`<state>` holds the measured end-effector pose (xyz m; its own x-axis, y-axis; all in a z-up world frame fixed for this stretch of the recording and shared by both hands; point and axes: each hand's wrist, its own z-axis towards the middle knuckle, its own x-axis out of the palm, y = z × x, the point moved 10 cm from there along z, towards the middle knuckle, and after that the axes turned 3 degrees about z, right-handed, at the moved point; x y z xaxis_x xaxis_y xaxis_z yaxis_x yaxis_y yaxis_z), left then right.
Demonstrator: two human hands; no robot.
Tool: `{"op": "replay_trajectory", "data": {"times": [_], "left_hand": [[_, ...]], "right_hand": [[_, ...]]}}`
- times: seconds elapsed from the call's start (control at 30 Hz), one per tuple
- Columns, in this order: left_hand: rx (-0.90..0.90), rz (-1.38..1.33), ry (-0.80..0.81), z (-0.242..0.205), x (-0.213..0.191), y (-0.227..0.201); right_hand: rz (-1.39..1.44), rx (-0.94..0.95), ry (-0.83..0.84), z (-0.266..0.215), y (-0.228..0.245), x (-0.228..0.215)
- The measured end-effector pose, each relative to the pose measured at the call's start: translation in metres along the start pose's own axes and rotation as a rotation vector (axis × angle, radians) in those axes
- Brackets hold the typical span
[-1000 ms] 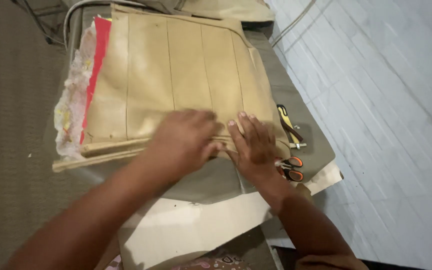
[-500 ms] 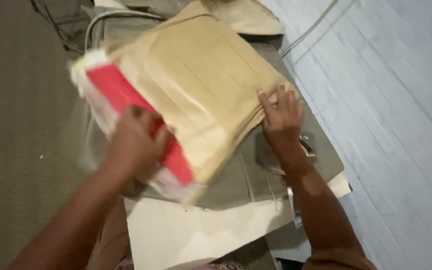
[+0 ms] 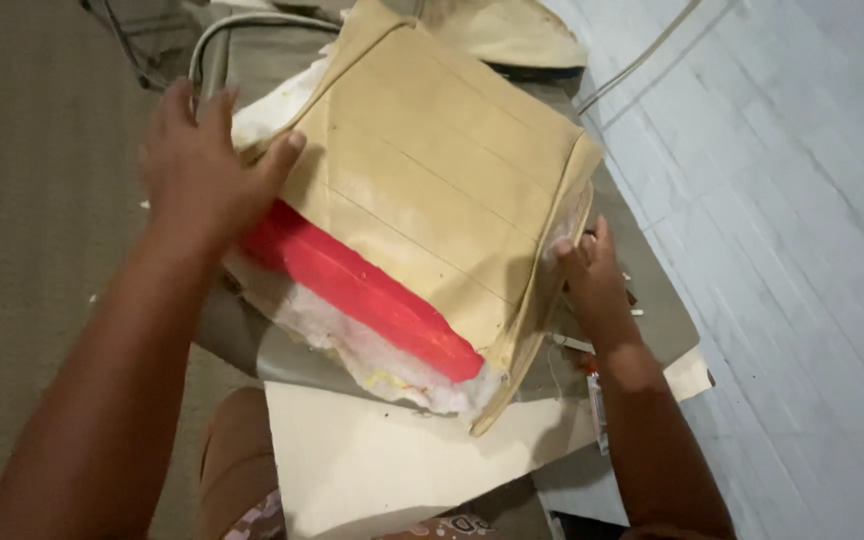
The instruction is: Fitting a leather cover over foam padding, tucking the edges, and marking lines with a utility knife
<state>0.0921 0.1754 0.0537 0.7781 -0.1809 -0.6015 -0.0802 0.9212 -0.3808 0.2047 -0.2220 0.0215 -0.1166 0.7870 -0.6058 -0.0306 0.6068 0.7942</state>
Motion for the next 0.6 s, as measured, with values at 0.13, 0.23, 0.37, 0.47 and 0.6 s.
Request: {"op": "replay_trajectory", "data": {"times": [0.13,0.23,0.37,0.47,0.6], "left_hand": [[-0.381,-0.27,0.61,0.002,0.076,0.025],[-0.429,-0.235,0.833,-0.024,0.089,0.019],[-0.426,-0.252,0.819,-0.06,0.083,0.004],[-0.56,-0.4,0.754,-0.096,0.054,-0.027],[-0.612,-0.623,0.653,-0.125,0.038,-0.06]], "right_hand": [[0.249,0.111,0.027,0.021,-0.074,0.022],[0.527,0.097,0.084,0.036,-0.091,0.041],[0.562,0.067,0.093,0.013,-0.014,0.028],[0.531,-0.013,0.153,0.051,-0.021,0.028],[0.432,-0.052,0.235,0.117,-0.026,0.027]]}}
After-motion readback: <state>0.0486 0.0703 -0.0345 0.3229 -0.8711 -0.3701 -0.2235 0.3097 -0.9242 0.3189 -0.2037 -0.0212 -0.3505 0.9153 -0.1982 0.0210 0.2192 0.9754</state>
